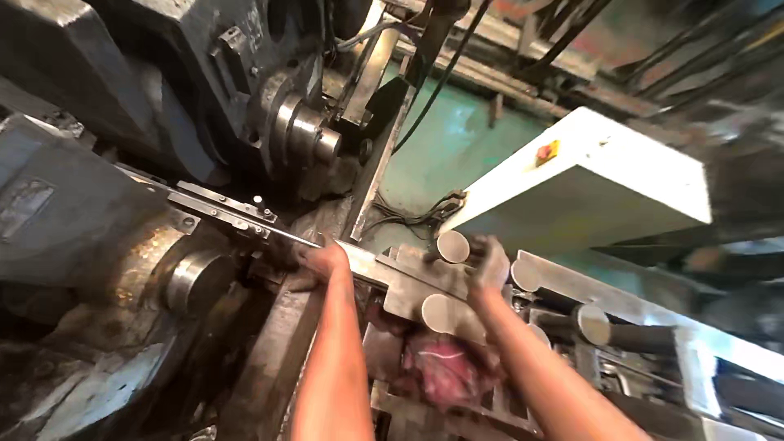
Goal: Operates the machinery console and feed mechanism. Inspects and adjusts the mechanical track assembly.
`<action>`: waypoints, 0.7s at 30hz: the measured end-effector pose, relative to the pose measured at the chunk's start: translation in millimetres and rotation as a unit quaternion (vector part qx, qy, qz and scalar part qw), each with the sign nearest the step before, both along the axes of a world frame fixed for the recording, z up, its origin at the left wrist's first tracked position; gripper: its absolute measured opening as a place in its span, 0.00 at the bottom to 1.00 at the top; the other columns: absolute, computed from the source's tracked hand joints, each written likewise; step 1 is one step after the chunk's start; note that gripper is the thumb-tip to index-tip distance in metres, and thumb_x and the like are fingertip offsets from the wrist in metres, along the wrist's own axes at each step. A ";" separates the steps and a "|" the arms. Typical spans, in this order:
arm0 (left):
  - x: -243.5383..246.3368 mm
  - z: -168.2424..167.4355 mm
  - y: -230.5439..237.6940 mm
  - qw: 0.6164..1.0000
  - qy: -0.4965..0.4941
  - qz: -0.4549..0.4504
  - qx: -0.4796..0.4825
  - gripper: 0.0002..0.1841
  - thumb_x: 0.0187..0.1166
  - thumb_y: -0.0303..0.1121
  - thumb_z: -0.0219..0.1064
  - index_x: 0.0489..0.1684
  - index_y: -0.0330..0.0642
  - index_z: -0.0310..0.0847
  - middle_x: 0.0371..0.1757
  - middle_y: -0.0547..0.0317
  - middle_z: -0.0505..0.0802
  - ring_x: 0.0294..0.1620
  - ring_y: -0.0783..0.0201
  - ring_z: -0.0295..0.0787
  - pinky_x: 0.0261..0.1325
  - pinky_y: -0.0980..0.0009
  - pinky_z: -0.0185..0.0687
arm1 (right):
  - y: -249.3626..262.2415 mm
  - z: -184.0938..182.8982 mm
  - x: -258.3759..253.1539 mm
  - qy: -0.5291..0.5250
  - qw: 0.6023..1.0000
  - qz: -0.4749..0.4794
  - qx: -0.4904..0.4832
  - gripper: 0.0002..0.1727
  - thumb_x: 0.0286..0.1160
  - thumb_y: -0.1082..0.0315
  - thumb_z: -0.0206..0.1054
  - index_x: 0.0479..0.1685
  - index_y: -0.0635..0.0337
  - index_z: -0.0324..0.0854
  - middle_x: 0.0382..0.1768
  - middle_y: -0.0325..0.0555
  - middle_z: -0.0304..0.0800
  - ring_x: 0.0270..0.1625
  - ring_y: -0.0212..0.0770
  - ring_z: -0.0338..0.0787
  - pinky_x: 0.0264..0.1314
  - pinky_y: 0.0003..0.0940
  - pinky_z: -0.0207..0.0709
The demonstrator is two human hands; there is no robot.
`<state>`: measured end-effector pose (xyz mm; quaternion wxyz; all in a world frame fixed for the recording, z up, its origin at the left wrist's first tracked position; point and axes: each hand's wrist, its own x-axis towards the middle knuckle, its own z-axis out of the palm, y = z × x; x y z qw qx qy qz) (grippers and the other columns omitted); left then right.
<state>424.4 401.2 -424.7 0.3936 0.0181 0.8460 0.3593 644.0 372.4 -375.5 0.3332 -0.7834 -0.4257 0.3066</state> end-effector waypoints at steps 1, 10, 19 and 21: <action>5.3 -4.8 -0.4 0.999 0.032 -0.006 -0.016 0.40 0.85 0.51 0.67 0.88 0.31 0.59 0.88 0.33 0.68 0.87 0.41 0.68 0.84 0.52 0.68 | 13.3 20.1 -4.1 -0.033 0.995 0.062 -0.074 0.30 0.91 0.47 0.51 0.76 0.62 0.75 0.63 0.66 0.84 0.60 0.60 0.87 0.60 0.61 0.79; 9.6 -16.0 3.4 0.997 0.076 -0.001 -0.013 0.40 0.80 0.52 0.72 0.83 0.30 0.66 0.85 0.33 0.70 0.84 0.43 0.72 0.81 0.56 0.72 | 86.3 37.1 25.9 -0.403 0.386 0.817 0.145 0.10 0.64 0.74 0.75 0.45 0.55 0.91 0.53 0.59 0.89 0.60 0.67 0.87 0.54 0.62 0.83; 5.6 -10.3 -1.4 0.998 0.063 -0.017 -0.018 0.39 0.79 0.53 0.71 0.82 0.33 0.69 0.83 0.38 0.73 0.78 0.46 0.79 0.75 0.56 0.78 | -40.4 67.2 -44.7 -0.159 0.836 0.317 -0.418 0.37 0.73 0.49 0.77 0.77 0.57 0.67 0.44 0.55 0.86 0.36 0.47 0.90 0.40 0.46 0.86; 5.2 -8.5 -2.1 0.998 0.054 -0.018 -0.007 0.38 0.80 0.53 0.70 0.82 0.34 0.69 0.84 0.39 0.73 0.78 0.48 0.79 0.74 0.58 0.79 | -51.0 56.7 -48.5 -0.195 0.842 0.340 -0.370 0.28 0.72 0.65 0.76 0.71 0.60 0.73 0.44 0.56 0.87 0.41 0.49 0.89 0.44 0.49 0.83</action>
